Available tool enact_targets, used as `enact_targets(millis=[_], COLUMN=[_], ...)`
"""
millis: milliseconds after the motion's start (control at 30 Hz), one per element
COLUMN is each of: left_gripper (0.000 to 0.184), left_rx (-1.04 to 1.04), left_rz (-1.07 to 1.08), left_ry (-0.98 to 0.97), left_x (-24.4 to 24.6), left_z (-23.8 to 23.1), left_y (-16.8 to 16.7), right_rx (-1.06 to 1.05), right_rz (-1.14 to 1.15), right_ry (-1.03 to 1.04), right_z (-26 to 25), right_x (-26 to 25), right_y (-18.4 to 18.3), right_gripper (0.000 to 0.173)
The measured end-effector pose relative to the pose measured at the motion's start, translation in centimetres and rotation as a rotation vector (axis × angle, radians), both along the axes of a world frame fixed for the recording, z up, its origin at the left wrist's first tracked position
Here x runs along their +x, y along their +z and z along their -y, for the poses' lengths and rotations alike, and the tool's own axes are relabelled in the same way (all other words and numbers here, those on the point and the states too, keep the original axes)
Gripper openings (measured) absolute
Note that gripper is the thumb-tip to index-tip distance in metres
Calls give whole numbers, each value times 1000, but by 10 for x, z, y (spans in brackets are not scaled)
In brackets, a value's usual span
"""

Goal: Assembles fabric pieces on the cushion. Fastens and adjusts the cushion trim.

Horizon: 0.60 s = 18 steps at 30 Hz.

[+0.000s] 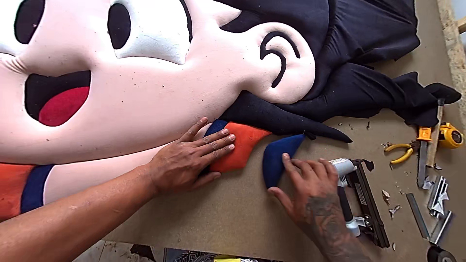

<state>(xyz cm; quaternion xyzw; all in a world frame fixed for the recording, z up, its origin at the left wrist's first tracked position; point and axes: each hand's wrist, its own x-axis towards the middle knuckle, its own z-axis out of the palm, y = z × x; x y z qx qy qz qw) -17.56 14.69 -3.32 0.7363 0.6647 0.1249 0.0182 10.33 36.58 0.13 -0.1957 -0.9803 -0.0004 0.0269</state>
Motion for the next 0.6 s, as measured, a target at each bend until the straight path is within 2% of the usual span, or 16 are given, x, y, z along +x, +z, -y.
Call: enact_targets(millis=[233, 333, 400, 600], left_gripper=[65, 64, 64, 63], left_rx=[12, 15, 9, 6], left_rz=[16, 22, 33, 52], left_ry=[4, 8, 10, 3], left_x=[-1, -1, -2, -4], left_z=[-1, -1, 0, -2], left_y=[-1, -2, -2, -2], right_rx=[-91, -96, -119, -242], right_rz=[-108, -134, -154, -230], right_ry=[12, -49, -30, 47], right_z=[17, 7, 2, -3], right_x=[-16, -8, -6, -16], right_y=[-14, -14, -19, -39], right_gripper=[80, 101, 107, 103])
